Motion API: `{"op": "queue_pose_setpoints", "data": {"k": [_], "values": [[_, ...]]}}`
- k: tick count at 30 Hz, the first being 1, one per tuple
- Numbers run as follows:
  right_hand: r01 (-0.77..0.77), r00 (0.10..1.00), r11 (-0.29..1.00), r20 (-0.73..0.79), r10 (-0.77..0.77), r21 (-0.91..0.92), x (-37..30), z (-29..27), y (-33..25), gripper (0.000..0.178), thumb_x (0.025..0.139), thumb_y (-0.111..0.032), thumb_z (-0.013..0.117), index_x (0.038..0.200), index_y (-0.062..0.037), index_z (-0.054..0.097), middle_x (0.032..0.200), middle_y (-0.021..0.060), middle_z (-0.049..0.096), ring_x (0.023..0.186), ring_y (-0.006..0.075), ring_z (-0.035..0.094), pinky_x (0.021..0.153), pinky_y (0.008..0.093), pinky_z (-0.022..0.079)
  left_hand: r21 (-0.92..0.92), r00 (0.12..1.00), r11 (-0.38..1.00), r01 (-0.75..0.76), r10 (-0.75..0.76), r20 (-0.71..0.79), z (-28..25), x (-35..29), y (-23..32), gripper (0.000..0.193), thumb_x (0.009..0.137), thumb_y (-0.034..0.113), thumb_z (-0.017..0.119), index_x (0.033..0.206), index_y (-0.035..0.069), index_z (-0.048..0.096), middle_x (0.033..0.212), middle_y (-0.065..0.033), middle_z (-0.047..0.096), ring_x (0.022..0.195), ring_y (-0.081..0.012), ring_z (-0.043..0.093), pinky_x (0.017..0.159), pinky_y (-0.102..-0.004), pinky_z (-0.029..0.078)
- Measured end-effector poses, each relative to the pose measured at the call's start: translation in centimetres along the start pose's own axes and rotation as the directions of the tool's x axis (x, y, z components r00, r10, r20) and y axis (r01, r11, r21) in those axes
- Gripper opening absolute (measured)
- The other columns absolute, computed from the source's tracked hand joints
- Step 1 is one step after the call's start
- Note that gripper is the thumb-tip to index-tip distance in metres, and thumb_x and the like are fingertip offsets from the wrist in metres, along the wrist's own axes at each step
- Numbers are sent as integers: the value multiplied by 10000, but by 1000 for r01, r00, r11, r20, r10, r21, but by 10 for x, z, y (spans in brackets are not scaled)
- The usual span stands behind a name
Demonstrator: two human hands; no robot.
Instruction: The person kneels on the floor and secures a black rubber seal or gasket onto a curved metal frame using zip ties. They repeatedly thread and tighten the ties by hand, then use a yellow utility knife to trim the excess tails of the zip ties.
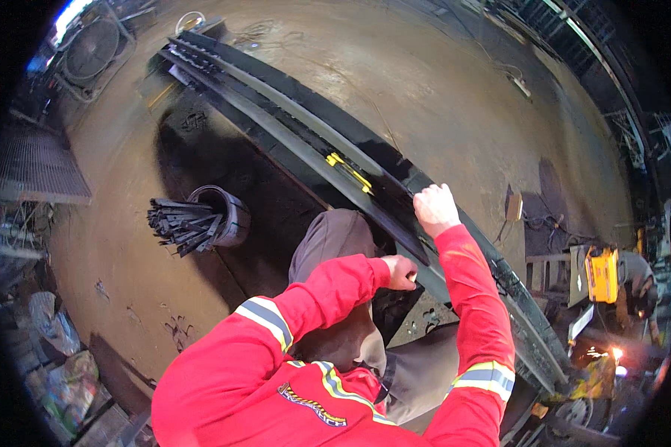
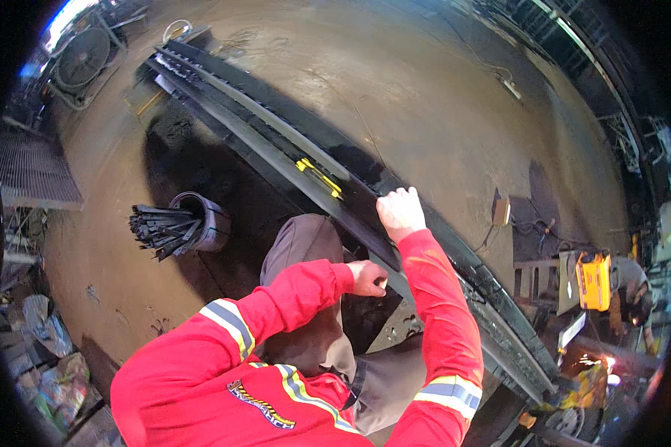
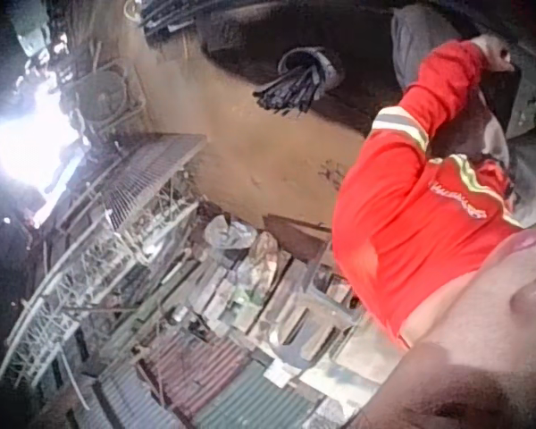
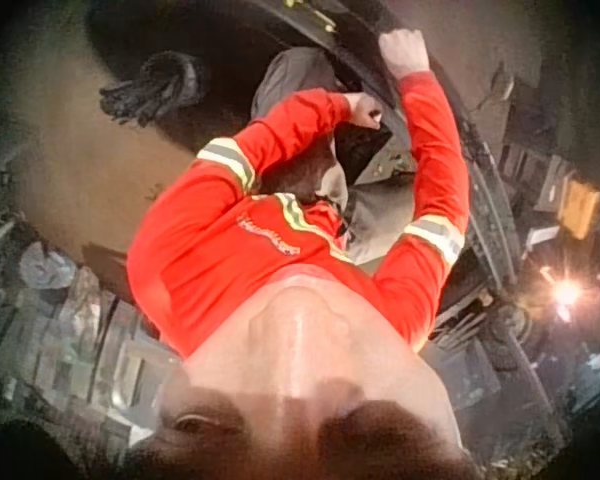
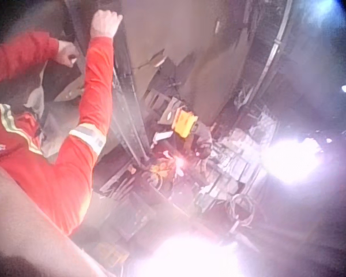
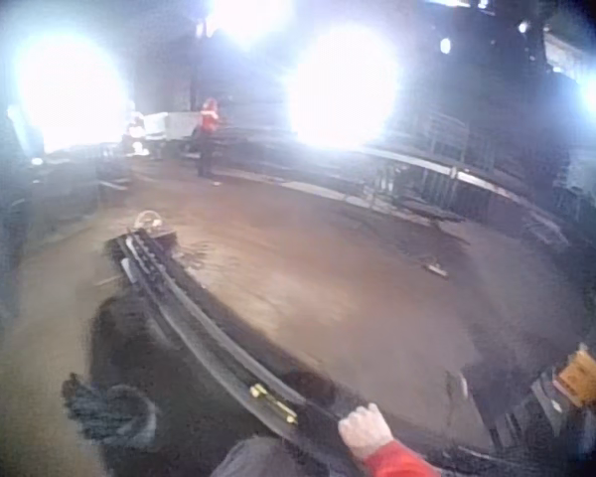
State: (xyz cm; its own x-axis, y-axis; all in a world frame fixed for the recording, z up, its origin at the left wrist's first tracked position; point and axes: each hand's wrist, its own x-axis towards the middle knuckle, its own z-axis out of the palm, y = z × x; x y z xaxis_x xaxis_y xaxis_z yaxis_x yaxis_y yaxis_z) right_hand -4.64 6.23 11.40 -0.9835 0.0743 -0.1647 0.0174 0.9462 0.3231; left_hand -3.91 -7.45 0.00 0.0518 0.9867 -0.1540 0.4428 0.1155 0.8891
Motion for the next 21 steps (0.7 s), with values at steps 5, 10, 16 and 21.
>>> {"op": "queue_pose_setpoints", "data": {"k": [5,10,16,21], "values": [[183,983,981,12,-183,-59,10,3,5,134,814,-182,555,744,-178,670,762,38,644,848,226,603,749,381,412,-11,999,999,52,-52,5,6,2,-10,258,723,310,670,778,59,639,778,-154,662,787,-327,648,691,-419,488],[340,930,914,-64,-362,-223,4,4,9,130,771,-198,587,679,-149,665,717,39,635,785,224,596,720,356,416,-10,999,999,43,-43,34,7,5,-10,241,745,306,675,793,71,646,819,-137,676,838,-317,650,722,-409,491],[404,897,886,-95,-433,-227,5,6,13,134,746,-175,593,654,-102,657,687,61,624,759,222,591,702,352,420,-46,996,997,68,-65,53,3,-1,-5,237,756,316,681,789,84,642,788,-119,667,796,-285,646,690,-389,481],[407,901,902,-101,-423,-142,3,6,20,120,766,-161,571,715,-82,646,721,74,625,779,223,589,722,345,430,-58,996,995,75,-72,52,3,-6,4,250,759,328,684,804,87,636,796,-122,667,805,-286,646,698,-385,483]]}}
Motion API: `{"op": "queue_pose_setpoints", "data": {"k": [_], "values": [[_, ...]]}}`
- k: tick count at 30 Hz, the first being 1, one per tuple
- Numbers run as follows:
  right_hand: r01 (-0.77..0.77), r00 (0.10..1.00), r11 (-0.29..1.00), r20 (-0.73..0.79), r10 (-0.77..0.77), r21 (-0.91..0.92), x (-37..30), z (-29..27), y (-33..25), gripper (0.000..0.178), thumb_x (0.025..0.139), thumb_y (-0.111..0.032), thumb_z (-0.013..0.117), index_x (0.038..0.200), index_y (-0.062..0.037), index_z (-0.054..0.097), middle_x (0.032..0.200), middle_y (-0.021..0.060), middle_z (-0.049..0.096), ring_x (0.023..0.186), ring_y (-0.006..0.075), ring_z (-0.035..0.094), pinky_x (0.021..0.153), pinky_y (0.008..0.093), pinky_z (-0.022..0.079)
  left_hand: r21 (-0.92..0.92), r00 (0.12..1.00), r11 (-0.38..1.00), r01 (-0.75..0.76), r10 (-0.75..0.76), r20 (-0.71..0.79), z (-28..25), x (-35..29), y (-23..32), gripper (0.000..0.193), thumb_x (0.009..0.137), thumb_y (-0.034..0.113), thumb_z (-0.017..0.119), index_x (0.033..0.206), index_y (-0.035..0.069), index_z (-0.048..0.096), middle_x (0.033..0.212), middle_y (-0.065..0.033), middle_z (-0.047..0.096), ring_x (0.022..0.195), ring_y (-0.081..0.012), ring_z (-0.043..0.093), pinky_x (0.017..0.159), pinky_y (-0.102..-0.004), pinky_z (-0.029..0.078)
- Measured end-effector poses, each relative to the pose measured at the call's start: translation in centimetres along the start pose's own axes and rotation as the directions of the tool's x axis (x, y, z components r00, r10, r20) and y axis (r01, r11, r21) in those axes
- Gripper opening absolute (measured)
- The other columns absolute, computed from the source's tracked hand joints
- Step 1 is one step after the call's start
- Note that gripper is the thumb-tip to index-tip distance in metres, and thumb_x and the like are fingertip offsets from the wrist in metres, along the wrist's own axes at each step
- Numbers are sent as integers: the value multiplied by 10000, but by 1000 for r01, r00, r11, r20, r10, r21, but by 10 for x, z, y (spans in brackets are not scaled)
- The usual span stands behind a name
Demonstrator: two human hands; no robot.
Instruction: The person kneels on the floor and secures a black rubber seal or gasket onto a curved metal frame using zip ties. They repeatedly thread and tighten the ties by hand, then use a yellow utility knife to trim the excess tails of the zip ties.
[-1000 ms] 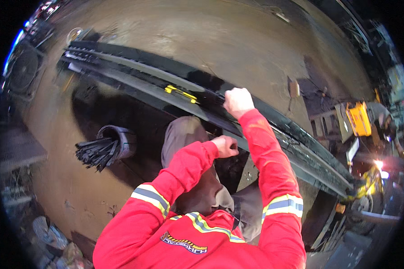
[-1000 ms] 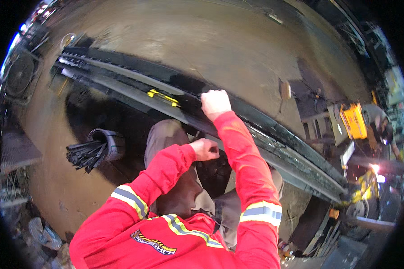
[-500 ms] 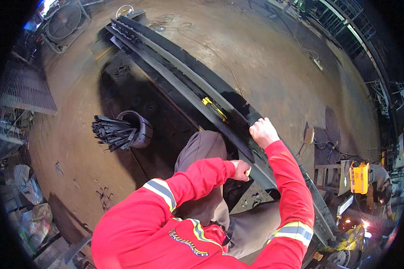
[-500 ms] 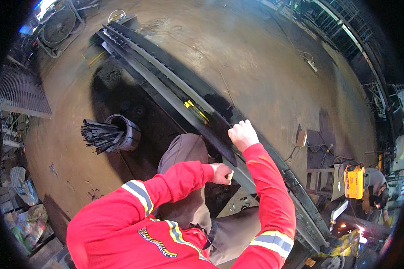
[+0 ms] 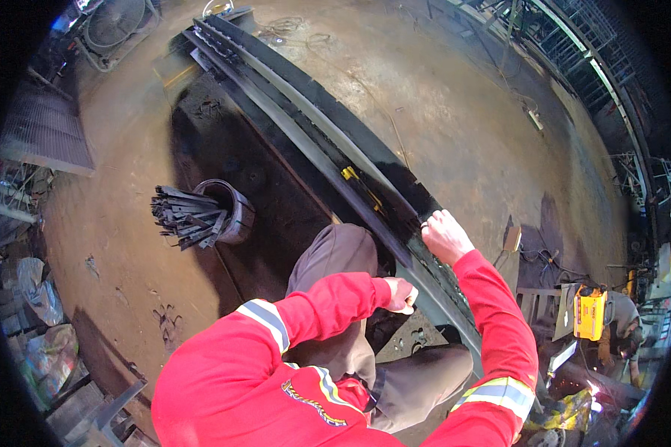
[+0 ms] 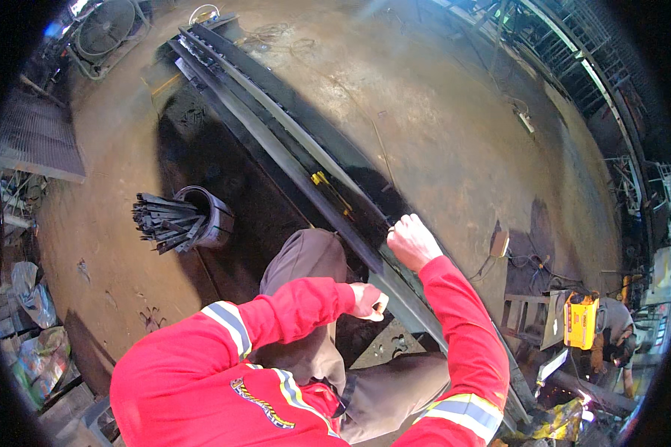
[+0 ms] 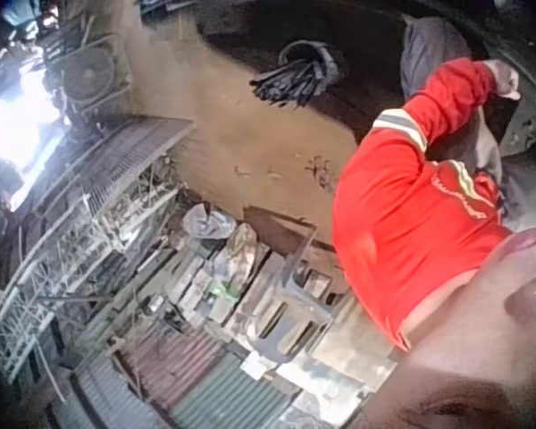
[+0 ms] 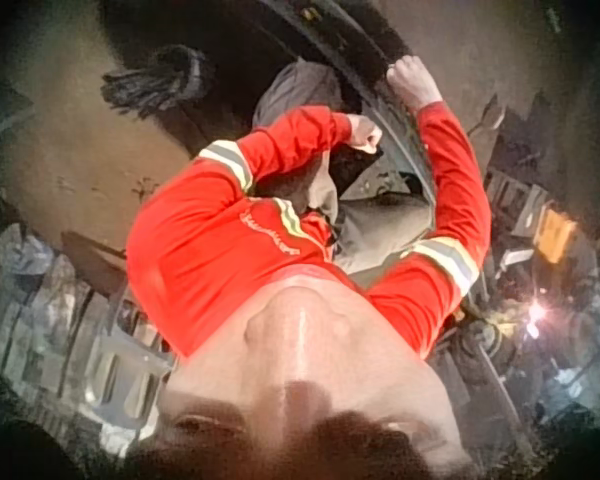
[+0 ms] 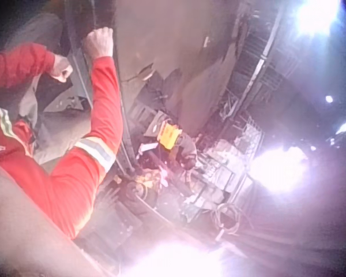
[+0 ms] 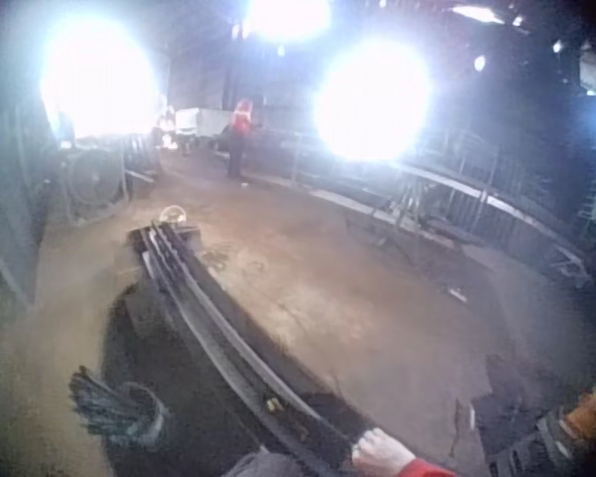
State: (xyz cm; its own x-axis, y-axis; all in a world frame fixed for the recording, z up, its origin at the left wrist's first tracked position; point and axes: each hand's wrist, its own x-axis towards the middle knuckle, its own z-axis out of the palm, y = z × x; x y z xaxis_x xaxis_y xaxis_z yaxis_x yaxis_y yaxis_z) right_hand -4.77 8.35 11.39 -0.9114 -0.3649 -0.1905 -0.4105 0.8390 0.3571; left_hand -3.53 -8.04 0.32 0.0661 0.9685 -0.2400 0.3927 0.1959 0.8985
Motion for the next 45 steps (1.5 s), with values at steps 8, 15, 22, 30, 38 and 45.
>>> {"op": "queue_pose_setpoints", "data": {"k": [8,15,22,30,38,45], "values": [[-173,980,905,-26,199,388,9,22,13,123,734,-104,545,688,-10,609,690,196,622,721,352,616,684,445,492,-20,999,999,45,-45,5,-8,-1,8,315,751,361,689,880,78,640,851,-159,672,835,-326,653,720,-399,497],[-462,846,353,284,452,814,-1,36,45,209,751,-174,564,793,5,664,736,227,637,690,316,634,699,388,495,7,999,1000,24,-24,46,-13,2,11,380,793,391,662,965,64,571,681,-121,606,664,-275,617,598,-389,458],[-245,756,-90,248,606,965,-33,28,29,143,850,-128,466,809,-1,520,653,27,467,664,127,436,602,315,394,-38,995,998,49,-46,94,-19,-7,12,338,827,383,613,907,54,598,682,-135,633,667,-300,626,609,-422,461],[-279,764,63,181,619,958,-84,-27,-88,197,869,-190,613,812,-9,560,663,151,509,579,277,496,579,376,428,154,786,970,-186,241,-569,-63,-30,35,184,796,185,662,702,39,603,596,-128,551,587,-330,566,578,-431,455],[-231,816,45,168,552,972,-97,25,-190,154,826,-160,608,906,-30,590,858,163,601,864,353,599,755,429,489,782,877,620,-65,410,-252,-152,23,25,272,780,223,664,1016,91,631,974,-82,608,991,-279,548,870,-420,413],[-307,772,85,196,604,948,-105,54,-198,143,819,-164,599,892,-42,590,870,151,612,877,348,607,752,433,499,726,878,645,-241,463,-120,-159,47,15,131,747,181,695,811,68,681,792,-84,640,810,-269,604,730,-388,468]]}}
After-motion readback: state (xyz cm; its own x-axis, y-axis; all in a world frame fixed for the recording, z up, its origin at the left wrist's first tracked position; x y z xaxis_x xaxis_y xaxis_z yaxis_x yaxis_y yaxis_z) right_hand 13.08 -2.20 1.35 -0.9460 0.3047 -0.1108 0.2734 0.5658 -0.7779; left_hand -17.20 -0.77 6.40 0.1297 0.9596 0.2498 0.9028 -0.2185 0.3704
